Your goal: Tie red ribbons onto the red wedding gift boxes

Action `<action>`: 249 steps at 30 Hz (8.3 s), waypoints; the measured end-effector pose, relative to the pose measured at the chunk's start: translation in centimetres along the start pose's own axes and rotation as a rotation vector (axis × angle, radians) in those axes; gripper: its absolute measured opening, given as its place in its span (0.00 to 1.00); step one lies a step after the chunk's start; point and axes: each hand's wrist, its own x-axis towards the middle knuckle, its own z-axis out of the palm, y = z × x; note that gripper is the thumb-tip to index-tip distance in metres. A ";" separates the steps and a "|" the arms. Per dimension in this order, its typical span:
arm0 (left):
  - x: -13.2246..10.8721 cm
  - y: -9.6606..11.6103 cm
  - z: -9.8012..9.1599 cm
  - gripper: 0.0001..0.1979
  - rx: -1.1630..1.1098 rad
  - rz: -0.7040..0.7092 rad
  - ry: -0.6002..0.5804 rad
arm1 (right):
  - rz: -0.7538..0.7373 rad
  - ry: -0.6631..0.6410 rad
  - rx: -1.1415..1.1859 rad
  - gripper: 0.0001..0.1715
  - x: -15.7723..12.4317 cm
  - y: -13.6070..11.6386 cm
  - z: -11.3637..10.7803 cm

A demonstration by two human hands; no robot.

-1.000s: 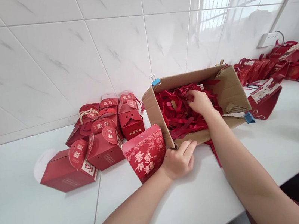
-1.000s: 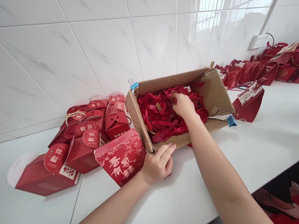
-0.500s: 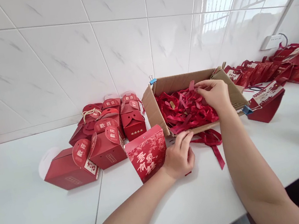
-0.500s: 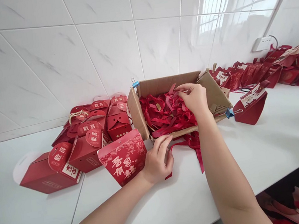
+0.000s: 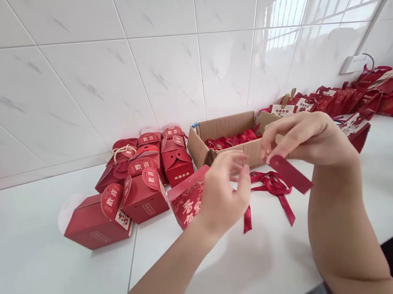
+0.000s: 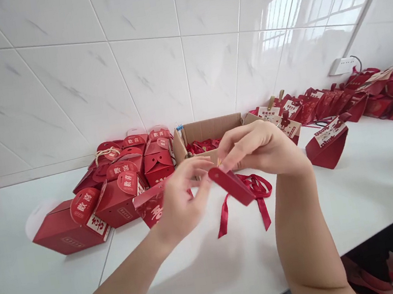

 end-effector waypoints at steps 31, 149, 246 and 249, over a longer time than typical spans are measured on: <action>1.4 3.7 -7.3 0.07 0.413 0.436 0.090 | -0.117 0.281 -0.039 0.14 3.0 -0.8 6.0; -1.4 5.6 -12.2 0.14 0.246 -0.155 -0.028 | -0.239 0.027 -0.579 0.13 3.2 0.1 9.0; -0.5 4.3 -11.8 0.10 0.239 0.450 -0.158 | -0.365 0.216 -0.393 0.13 3.8 -1.5 10.0; -0.5 4.4 -11.9 0.09 0.299 0.506 -0.118 | -0.385 0.230 -0.421 0.13 3.8 -1.7 10.0</action>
